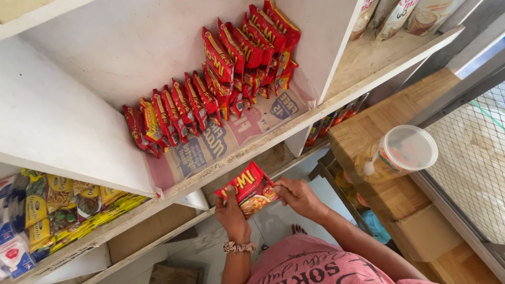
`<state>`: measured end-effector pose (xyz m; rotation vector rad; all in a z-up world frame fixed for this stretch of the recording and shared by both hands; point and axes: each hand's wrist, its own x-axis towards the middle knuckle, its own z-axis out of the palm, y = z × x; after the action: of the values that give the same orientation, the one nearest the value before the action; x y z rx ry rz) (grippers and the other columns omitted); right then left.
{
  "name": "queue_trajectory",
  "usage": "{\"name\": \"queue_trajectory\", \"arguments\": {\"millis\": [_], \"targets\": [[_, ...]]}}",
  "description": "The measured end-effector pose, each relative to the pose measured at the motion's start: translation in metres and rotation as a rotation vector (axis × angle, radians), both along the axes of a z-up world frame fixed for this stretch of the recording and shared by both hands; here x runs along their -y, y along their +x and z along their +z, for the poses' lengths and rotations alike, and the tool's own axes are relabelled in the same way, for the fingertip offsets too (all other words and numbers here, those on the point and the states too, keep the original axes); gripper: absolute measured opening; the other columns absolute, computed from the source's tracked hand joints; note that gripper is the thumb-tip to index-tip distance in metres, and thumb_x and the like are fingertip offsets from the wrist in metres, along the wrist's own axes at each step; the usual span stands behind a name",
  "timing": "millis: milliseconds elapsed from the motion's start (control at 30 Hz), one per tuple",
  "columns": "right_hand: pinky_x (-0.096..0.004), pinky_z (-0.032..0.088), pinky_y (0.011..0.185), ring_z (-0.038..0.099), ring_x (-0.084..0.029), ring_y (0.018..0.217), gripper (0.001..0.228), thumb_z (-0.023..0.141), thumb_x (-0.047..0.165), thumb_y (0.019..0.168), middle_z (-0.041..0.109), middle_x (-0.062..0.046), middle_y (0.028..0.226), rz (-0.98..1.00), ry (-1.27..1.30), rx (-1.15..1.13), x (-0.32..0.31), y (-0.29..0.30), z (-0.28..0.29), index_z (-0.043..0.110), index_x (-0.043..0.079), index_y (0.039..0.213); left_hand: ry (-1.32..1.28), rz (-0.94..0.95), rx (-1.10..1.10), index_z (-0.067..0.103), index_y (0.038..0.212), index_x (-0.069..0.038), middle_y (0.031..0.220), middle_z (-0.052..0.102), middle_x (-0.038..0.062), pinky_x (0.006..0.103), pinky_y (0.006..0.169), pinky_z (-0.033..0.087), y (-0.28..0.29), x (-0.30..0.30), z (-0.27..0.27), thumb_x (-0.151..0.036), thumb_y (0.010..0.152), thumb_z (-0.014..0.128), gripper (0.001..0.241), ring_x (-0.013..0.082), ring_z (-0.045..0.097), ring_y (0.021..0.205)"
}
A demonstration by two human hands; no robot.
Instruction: Stock and organize instant noodle packets on a grocery store shelf.
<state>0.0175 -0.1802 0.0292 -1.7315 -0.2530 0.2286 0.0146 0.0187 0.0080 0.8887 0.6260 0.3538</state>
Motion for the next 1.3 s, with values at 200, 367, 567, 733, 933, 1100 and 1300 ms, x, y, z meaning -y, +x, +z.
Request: {"name": "queue_trajectory", "arguments": {"millis": [200, 367, 567, 733, 933, 1100, 1300], "targets": [[-0.03, 0.048, 0.062, 0.059, -0.012, 0.069, 0.028, 0.05, 0.029, 0.106, 0.063, -0.001, 0.079, 0.085, 0.174, -0.109, 0.001, 0.01, 0.043, 0.058, 0.003, 0.104, 0.124, -0.05, 0.058, 0.07, 0.1, -0.003, 0.093, 0.075, 0.006, 0.0304, 0.067, 0.057, 0.002, 0.001, -0.004, -0.019, 0.093, 0.074, 0.018, 0.0107, 0.068, 0.077], [-0.029, 0.046, 0.058, 0.052, -0.009, 0.063, 0.035, 0.054, 0.034, 0.104, 0.062, -0.003, 0.073, -0.04, -0.134, 0.019, -0.012, 0.01, 0.032, 0.063, 0.0, 0.101, 0.232, -0.131, 0.162, 0.069, 0.1, -0.002, 0.092, 0.073, 0.004, 0.0284, 0.069, 0.056, -0.004, -0.005, 0.008, -0.016, 0.096, 0.072, 0.016, 0.0088, 0.065, 0.078], [-0.03, 0.043, 0.05, 0.051, -0.005, 0.059, 0.04, 0.054, 0.035, 0.104, 0.063, -0.002, 0.067, -0.21, 0.051, -0.176, -0.014, 0.011, 0.038, 0.069, -0.001, 0.099, 0.195, -0.297, 0.123, 0.068, 0.109, -0.004, 0.093, 0.073, 0.0, 0.0257, 0.071, 0.054, -0.007, -0.023, 0.034, -0.02, 0.099, 0.062, 0.02, 0.0074, 0.065, 0.081], [-0.034, 0.048, 0.055, 0.054, -0.008, 0.063, 0.032, 0.054, 0.028, 0.105, 0.066, -0.005, 0.069, -0.223, -0.019, 0.043, -0.018, 0.013, 0.099, 0.066, -0.002, 0.105, 0.418, -0.435, 0.119, 0.071, 0.109, -0.001, 0.093, 0.074, 0.001, 0.0251, 0.072, 0.052, 0.032, -0.061, 0.069, -0.016, 0.097, 0.066, 0.02, 0.0082, 0.064, 0.082], [-0.038, 0.051, 0.058, 0.058, -0.023, 0.059, 0.024, 0.059, 0.017, 0.099, 0.066, -0.014, 0.074, -0.202, -0.172, 0.312, -0.057, 0.047, 0.139, 0.067, 0.004, 0.117, 1.187, -0.531, 0.16, 0.08, 0.106, -0.011, 0.095, 0.074, 0.006, 0.0296, 0.072, 0.051, 0.144, -0.097, 0.161, -0.013, 0.095, 0.067, 0.017, 0.0168, 0.067, 0.081], [-0.043, 0.045, 0.054, 0.058, -0.03, 0.057, 0.014, 0.062, 0.015, 0.101, 0.064, -0.018, 0.08, -0.406, -0.156, 0.53, -0.103, 0.125, 0.128, 0.062, 0.001, 0.102, 1.284, -0.514, 0.246, 0.077, 0.115, -0.009, 0.09, 0.079, 0.011, 0.035, 0.067, 0.054, 0.248, -0.095, 0.207, -0.011, 0.092, 0.059, 0.03, 0.0219, 0.074, 0.073], [-0.048, 0.048, 0.051, 0.066, -0.036, 0.06, 0.017, 0.06, 0.016, 0.102, 0.068, -0.021, 0.081, -0.53, -0.249, 0.653, -0.136, 0.198, 0.112, 0.055, 0.002, 0.093, 1.103, -0.367, 0.194, 0.078, 0.111, -0.009, 0.094, 0.079, 0.011, 0.037, 0.07, 0.058, 0.316, -0.079, 0.21, -0.019, 0.094, 0.065, 0.024, 0.0238, 0.076, 0.076]]}}
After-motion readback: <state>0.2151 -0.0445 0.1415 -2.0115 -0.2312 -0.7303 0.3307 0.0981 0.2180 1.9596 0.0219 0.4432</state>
